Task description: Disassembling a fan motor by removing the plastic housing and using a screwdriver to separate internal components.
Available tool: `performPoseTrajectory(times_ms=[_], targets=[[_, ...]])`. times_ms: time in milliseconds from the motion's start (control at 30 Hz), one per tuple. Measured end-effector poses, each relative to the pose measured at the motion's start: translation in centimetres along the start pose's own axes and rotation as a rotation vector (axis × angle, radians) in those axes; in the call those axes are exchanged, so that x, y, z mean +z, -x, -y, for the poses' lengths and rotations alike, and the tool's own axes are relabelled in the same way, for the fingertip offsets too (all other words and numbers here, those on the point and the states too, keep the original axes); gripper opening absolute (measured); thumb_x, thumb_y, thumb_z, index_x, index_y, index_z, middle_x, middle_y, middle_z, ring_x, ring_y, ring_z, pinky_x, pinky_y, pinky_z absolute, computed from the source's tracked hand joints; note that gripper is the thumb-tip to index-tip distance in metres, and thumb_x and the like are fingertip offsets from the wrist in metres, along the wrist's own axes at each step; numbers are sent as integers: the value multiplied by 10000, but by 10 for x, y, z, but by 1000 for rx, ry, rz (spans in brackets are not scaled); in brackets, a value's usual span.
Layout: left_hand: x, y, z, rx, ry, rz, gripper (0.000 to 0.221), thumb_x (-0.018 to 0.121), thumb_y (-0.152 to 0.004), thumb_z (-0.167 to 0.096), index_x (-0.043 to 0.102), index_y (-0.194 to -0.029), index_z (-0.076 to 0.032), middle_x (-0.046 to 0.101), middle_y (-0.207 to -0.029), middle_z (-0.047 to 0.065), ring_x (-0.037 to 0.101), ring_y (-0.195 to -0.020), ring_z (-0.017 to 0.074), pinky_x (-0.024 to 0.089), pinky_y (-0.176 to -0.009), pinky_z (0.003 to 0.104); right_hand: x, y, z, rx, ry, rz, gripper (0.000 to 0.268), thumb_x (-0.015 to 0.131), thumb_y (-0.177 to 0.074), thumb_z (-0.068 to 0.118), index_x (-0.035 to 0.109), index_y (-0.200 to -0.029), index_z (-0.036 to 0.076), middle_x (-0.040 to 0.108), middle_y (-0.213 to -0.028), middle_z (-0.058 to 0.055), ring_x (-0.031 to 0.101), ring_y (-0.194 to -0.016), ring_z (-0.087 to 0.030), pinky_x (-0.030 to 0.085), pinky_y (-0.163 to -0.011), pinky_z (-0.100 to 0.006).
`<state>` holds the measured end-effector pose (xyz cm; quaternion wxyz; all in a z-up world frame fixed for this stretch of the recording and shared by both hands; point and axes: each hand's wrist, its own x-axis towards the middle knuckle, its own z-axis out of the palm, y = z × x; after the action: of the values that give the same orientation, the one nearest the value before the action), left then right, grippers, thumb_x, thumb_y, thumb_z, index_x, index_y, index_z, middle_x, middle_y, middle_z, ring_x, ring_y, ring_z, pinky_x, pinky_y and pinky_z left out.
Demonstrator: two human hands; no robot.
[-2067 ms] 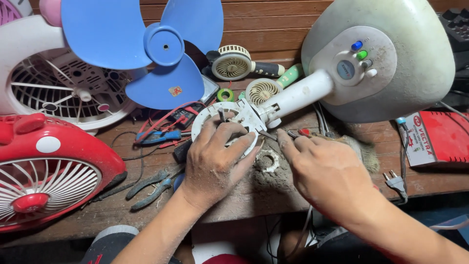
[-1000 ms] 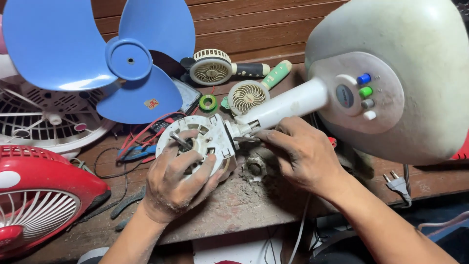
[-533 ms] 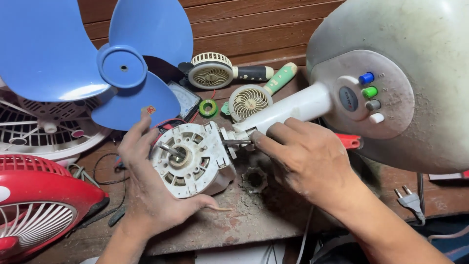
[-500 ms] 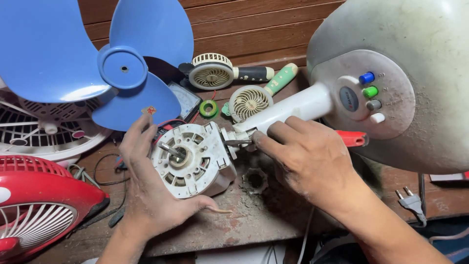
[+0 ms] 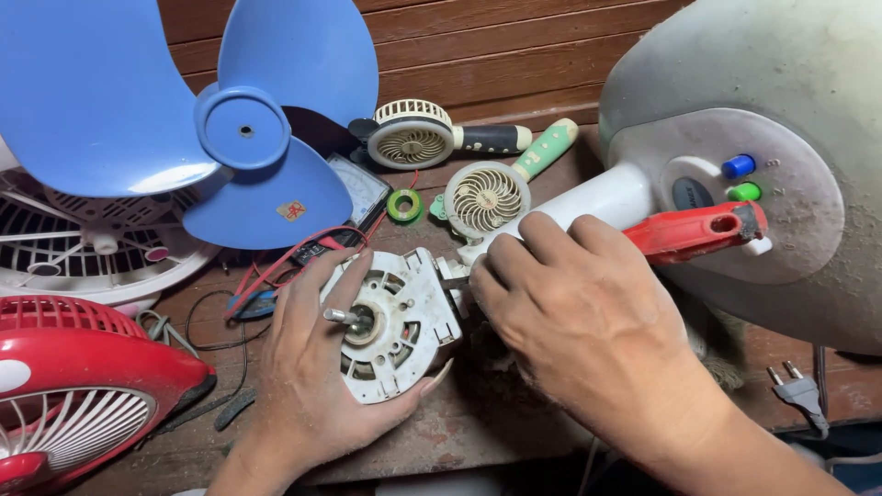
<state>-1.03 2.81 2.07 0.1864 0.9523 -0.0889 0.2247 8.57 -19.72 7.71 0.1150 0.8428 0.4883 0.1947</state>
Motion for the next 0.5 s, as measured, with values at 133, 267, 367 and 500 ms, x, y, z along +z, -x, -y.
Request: performPoseTrajectory(times_ms=[133, 267, 367, 500], targets=[[3, 3, 1, 9, 15, -30, 1091, 932, -634, -573, 452, -1468, -56, 507, -1424, 229, 548, -1300, 394, 443, -1095, 495, 9, 1, -7, -16, -32, 102, 73, 624, -810, 218, 557, -818, 245, 578, -810, 22, 559, -784, -255, 391, -573, -407], [3, 3, 2, 21, 62, -40, 1018, 901, -653, -546, 477, -1440, -61, 513, -1424, 232, 541, -1322, 390, 427, -1105, 494, 37, 8, -15, 44, -271, -27, 260, 641, -689, 97, 566, -915, 201, 563, -805, 1, 551, -757, -288, 397, -568, -444], [5, 4, 1, 7, 72, -61, 963, 887, -656, -541, 510, -1413, -79, 526, -1420, 231, 555, -1307, 396, 428, -1112, 494, 46, 8, -14, 108, -507, -64, 241, 609, -771, 47, 554, -990, 130, 541, -840, -73, 531, -724, -362, 390, -538, -499], [6, 4, 0, 17, 81, -103, 892, 883, -662, -522, 550, -1361, -80, 549, -1399, 238, 583, -1264, 400, 444, -1115, 488, 53, 9, -10, 143, -712, -152, 235, 609, -761, -13, 551, -971, 78, 563, -845, -126, 522, -708, -378, 387, -553, -469]])
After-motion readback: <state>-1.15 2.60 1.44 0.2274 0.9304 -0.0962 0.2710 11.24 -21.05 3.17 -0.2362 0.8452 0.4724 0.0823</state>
